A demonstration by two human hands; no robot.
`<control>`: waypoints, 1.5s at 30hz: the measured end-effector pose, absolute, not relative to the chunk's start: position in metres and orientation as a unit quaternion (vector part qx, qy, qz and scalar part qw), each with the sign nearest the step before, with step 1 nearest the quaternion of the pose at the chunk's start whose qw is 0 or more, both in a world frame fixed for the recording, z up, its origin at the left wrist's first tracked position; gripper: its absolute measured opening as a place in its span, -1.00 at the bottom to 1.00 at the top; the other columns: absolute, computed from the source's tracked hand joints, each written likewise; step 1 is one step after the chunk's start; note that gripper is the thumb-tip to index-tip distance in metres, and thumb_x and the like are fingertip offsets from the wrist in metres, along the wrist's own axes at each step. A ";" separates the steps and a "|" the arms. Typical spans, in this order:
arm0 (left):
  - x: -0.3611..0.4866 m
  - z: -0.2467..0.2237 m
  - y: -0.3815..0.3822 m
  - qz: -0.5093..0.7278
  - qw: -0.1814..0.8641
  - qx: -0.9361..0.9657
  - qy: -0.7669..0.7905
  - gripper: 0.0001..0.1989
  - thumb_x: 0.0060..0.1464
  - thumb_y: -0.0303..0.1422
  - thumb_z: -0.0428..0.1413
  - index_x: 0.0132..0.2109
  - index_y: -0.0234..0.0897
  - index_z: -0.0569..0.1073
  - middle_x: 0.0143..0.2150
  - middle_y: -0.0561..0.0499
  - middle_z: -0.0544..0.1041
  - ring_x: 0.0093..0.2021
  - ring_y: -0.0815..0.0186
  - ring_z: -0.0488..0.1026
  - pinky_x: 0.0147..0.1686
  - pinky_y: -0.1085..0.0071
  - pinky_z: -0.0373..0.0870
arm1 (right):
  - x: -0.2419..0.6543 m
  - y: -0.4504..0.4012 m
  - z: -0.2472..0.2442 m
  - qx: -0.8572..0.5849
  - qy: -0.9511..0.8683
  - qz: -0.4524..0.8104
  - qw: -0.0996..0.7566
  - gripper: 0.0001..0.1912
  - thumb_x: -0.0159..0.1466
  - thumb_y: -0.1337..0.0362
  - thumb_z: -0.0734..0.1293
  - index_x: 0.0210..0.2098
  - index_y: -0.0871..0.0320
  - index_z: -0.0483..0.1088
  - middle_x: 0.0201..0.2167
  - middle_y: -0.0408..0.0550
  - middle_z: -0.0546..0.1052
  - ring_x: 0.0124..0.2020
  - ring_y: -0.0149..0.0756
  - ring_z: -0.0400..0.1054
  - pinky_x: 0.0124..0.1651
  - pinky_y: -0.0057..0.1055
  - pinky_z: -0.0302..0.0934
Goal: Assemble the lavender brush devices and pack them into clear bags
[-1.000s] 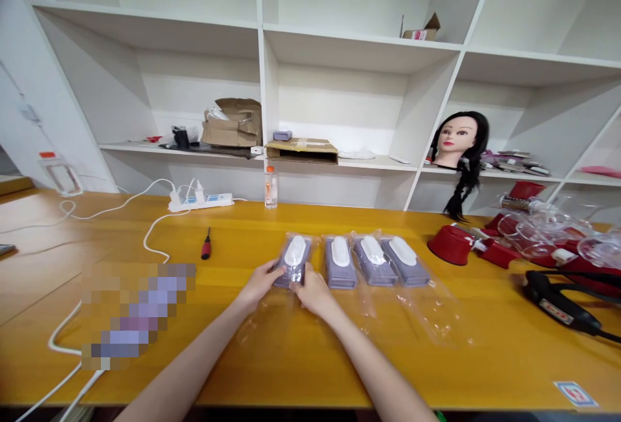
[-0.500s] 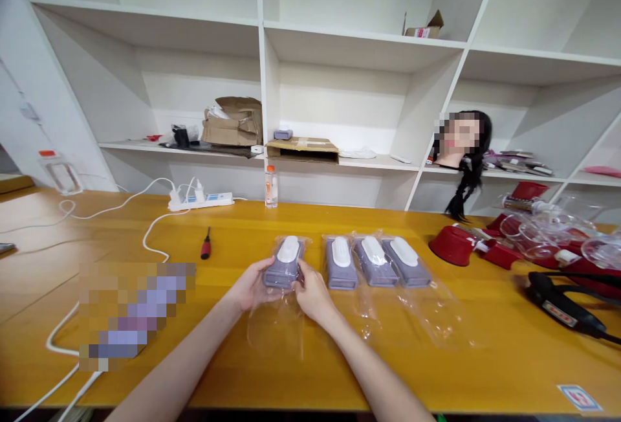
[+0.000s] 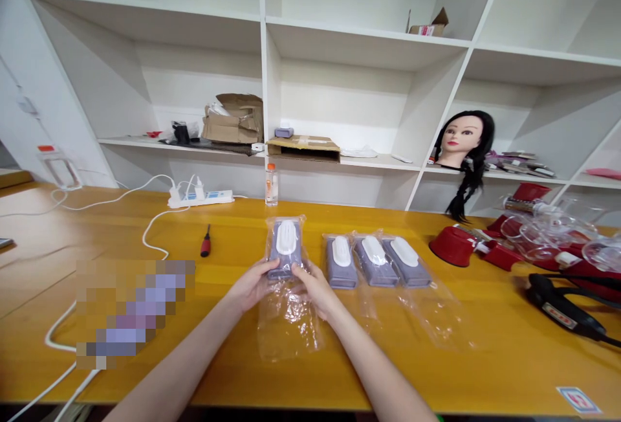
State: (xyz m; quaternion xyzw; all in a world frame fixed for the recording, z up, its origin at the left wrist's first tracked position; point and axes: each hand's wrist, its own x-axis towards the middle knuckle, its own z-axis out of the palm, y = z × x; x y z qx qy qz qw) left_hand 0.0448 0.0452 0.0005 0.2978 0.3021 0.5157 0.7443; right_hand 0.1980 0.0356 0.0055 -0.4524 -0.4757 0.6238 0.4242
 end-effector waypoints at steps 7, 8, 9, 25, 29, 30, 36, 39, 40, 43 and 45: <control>0.046 -0.002 0.043 0.502 0.741 0.337 0.293 -0.59 -0.08 -0.50 0.16 -0.02 -0.33 0.36 -0.18 -0.12 0.56 -0.26 0.24 0.50 -0.24 0.36 0.42 | 0.201 0.038 0.002 -0.410 -0.462 0.656 0.435 -0.66 0.08 0.25 0.35 -0.15 0.16 0.30 -0.29 -0.07 0.52 -0.61 -0.43 0.40 -0.56 -0.52 0.22; 0.045 -0.003 0.044 0.499 0.745 0.332 0.291 -0.60 -0.09 -0.50 0.16 -0.03 -0.33 0.36 -0.17 -0.12 0.56 -0.25 0.24 0.50 -0.24 0.36 0.41 | 0.201 0.039 0.003 -0.409 -0.454 0.656 0.444 -0.69 0.07 0.28 0.36 -0.19 0.17 0.31 -0.34 -0.09 0.52 -0.62 -0.44 0.39 -0.55 -0.53 0.22; 0.044 -0.003 0.045 0.496 0.749 0.329 0.291 -0.61 -0.08 -0.47 0.16 -0.03 -0.33 0.37 -0.17 -0.12 0.55 -0.24 0.23 0.50 -0.24 0.35 0.41 | 0.201 0.039 0.003 -0.406 -0.444 0.657 0.454 -0.71 0.04 0.30 0.36 -0.23 0.18 0.32 -0.40 -0.11 0.52 -0.62 -0.44 0.38 -0.54 -0.53 0.22; 0.042 0.000 0.058 0.579 0.752 0.151 0.278 -0.64 0.02 -0.23 0.08 -0.09 -0.40 0.39 -0.40 -0.10 0.57 -0.35 0.14 0.53 -0.19 0.19 0.43 | 0.187 0.027 -0.002 -0.414 -0.511 0.598 0.458 -0.36 0.02 0.03 0.40 0.03 0.11 0.20 -0.44 -0.17 0.45 -0.60 -0.41 0.32 -0.49 -0.41 0.26; 0.036 0.000 0.061 0.582 0.754 0.138 0.274 -0.62 0.00 -0.24 0.10 -0.07 -0.39 0.39 -0.38 -0.10 0.57 -0.37 0.16 0.53 -0.19 0.20 0.43 | 0.195 0.022 0.002 -0.405 -0.565 0.588 0.413 -0.26 0.08 -0.05 0.33 0.17 0.07 0.08 -0.25 -0.07 0.47 -0.46 -0.37 0.38 -0.36 -0.39 0.28; 0.035 0.000 0.061 0.583 0.754 0.134 0.272 -0.63 0.01 -0.25 0.10 -0.07 -0.39 0.39 -0.37 -0.09 0.58 -0.37 0.18 0.53 -0.19 0.22 0.44 | 0.198 0.021 0.003 -0.399 -0.582 0.585 0.399 -0.25 0.10 -0.08 0.30 0.20 0.05 0.04 -0.18 -0.04 0.46 -0.42 -0.34 0.40 -0.32 -0.37 0.27; 0.031 0.003 0.061 0.573 0.765 0.122 0.270 -0.61 0.04 -0.22 0.06 -0.05 -0.42 0.38 -0.32 -0.14 0.57 -0.32 0.15 0.53 -0.17 0.17 0.42 | 0.214 0.018 0.013 -0.382 -0.666 0.514 0.382 -0.23 0.12 -0.13 0.26 0.23 -0.02 0.00 0.17 0.02 0.22 -0.07 -0.15 0.34 0.00 -0.22 0.14; 0.029 0.003 0.062 0.572 0.761 0.121 0.282 -0.61 0.05 -0.22 0.05 -0.04 -0.40 0.37 -0.34 -0.11 0.57 -0.35 0.18 0.53 -0.18 0.19 0.43 | 0.216 0.021 0.015 -0.391 -0.662 0.489 0.412 -0.25 0.11 -0.16 0.24 0.21 0.00 0.07 0.16 0.02 0.23 -0.07 -0.17 0.33 0.05 -0.21 0.08; 0.029 0.003 0.063 0.572 0.758 0.122 0.288 -0.61 0.05 -0.23 0.06 -0.03 -0.39 0.37 -0.35 -0.10 0.57 -0.36 0.19 0.53 -0.18 0.20 0.43 | 0.216 0.022 0.015 -0.398 -0.652 0.489 0.420 -0.27 0.12 -0.16 0.23 0.19 0.01 0.09 0.13 0.02 0.26 -0.08 -0.17 0.33 0.03 -0.23 0.10; 0.030 0.001 0.064 0.567 0.751 0.132 0.312 -0.61 0.03 -0.24 0.08 -0.03 -0.39 0.37 -0.38 -0.08 0.57 -0.37 0.20 0.53 -0.20 0.24 0.44 | 0.212 0.026 0.013 -0.445 -0.586 0.524 0.429 -0.37 0.16 -0.14 0.19 0.14 0.01 0.15 0.08 0.00 0.32 -0.12 -0.21 0.36 -0.10 -0.29 0.19; 0.034 -0.001 0.063 0.555 0.752 0.147 0.324 -0.61 0.05 -0.23 0.07 -0.04 -0.41 0.37 -0.37 -0.10 0.58 -0.35 0.19 0.53 -0.19 0.26 0.44 | 0.208 0.027 0.012 -0.472 -0.529 0.570 0.415 -0.43 0.18 -0.10 0.20 0.09 0.03 0.17 0.05 0.01 0.35 -0.22 -0.26 0.41 -0.22 -0.35 0.24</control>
